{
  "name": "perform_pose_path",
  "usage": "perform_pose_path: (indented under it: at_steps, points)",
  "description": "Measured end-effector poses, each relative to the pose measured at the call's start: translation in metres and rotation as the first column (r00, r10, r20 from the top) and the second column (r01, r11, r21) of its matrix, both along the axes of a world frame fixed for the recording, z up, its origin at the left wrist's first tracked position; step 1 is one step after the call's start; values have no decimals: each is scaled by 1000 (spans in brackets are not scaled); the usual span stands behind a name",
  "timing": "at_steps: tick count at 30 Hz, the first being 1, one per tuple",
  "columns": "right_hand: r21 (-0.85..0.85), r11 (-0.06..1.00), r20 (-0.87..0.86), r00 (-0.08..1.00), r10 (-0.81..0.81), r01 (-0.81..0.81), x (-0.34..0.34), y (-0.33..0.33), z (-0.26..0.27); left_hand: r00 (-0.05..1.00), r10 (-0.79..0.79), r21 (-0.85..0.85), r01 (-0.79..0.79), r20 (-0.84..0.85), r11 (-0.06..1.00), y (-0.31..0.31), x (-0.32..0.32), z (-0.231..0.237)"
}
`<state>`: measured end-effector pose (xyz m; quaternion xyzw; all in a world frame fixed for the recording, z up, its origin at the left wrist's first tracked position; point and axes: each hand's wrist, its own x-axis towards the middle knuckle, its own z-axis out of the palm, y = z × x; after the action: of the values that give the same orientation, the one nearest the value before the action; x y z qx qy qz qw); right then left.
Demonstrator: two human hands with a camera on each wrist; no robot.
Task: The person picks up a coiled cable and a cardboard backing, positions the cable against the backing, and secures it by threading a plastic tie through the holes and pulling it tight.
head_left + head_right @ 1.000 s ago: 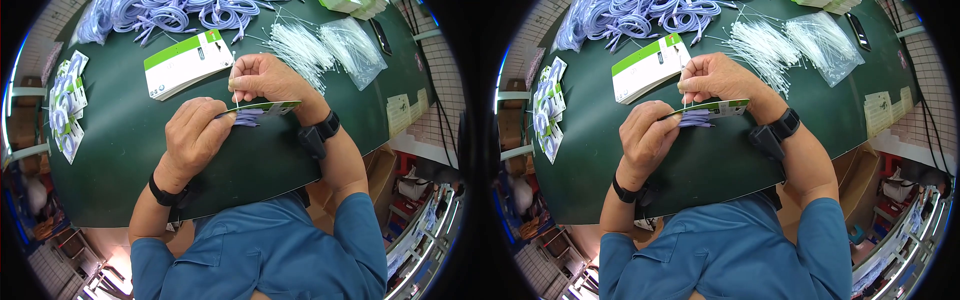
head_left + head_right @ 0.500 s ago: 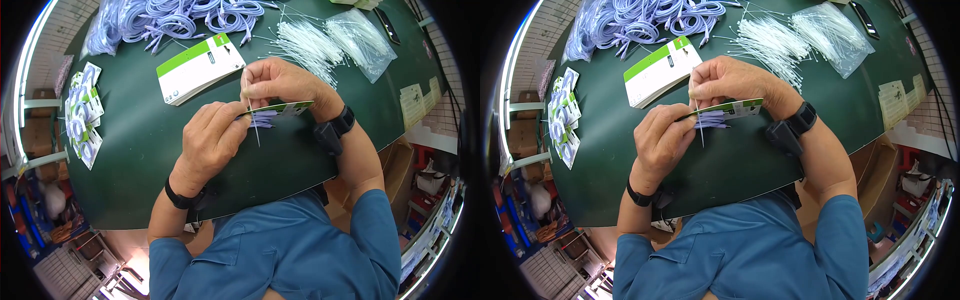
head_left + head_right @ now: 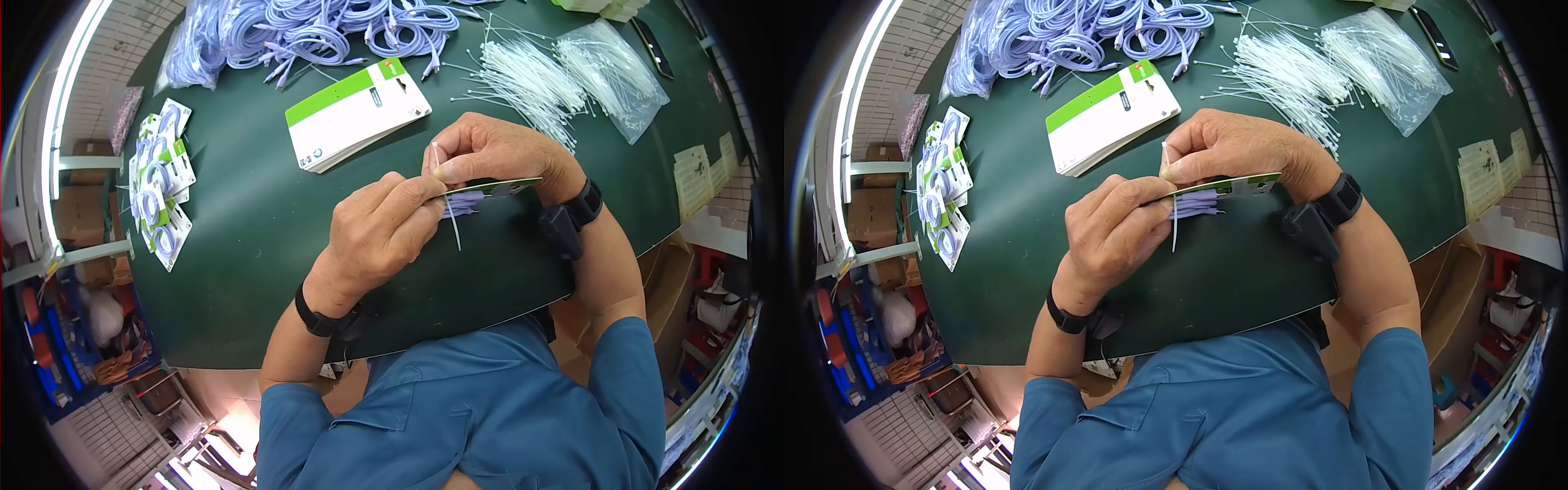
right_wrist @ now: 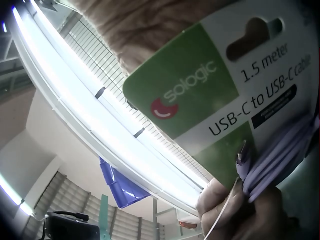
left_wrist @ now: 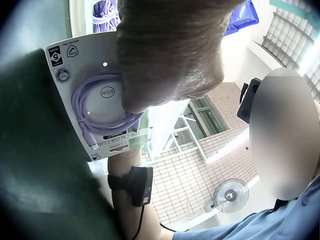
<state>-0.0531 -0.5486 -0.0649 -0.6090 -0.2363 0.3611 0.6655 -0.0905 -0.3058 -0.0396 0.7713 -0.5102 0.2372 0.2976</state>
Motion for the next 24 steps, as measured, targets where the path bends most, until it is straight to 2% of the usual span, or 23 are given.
perform_pose_path:
  at_steps: [4,9,11,12,13,15,16,17,20,21,23,24]
  points:
    - [-33,999,25,1000,13,-13,-1,1,1,999,-30,-74,27,-28,997,-3,2,-5]
    - [-191,981,38,998,41,-33,-2,2,14,977,-38,-119,13,-208,993,0,1,-1]
    - [-218,958,-28,980,-196,185,-4,2,21,945,-33,-148,-17,-325,989,1,1,-1]
    - [-238,927,-51,950,-308,288,-3,0,24,944,-26,-174,-33,-327,984,2,1,-2]
    - [-263,926,-46,955,-293,271,-4,-4,26,910,-5,-173,-74,-415,982,3,0,-4]
    - [-141,843,98,854,-510,519,-3,-17,25,816,29,-165,-152,-578,975,5,0,-6]
    - [-61,782,159,779,-606,621,-1,-21,26,815,34,-189,-174,-579,966,6,1,-6]
    - [-79,794,173,793,-585,603,-3,-21,31,788,35,-188,-189,-614,964,7,2,-5]
    - [-24,792,574,657,-489,610,-22,-10,44,728,38,-199,-236,-684,951,7,3,-5]
    - [-38,802,580,667,-467,595,-26,-2,49,717,39,-200,-246,-696,948,7,3,-6]
    - [-81,831,908,384,-166,551,-33,19,57,691,39,-190,-252,-722,949,7,2,-6]
    - [-86,833,907,389,-162,547,-35,24,58,687,40,-192,-257,-725,947,7,2,-6]
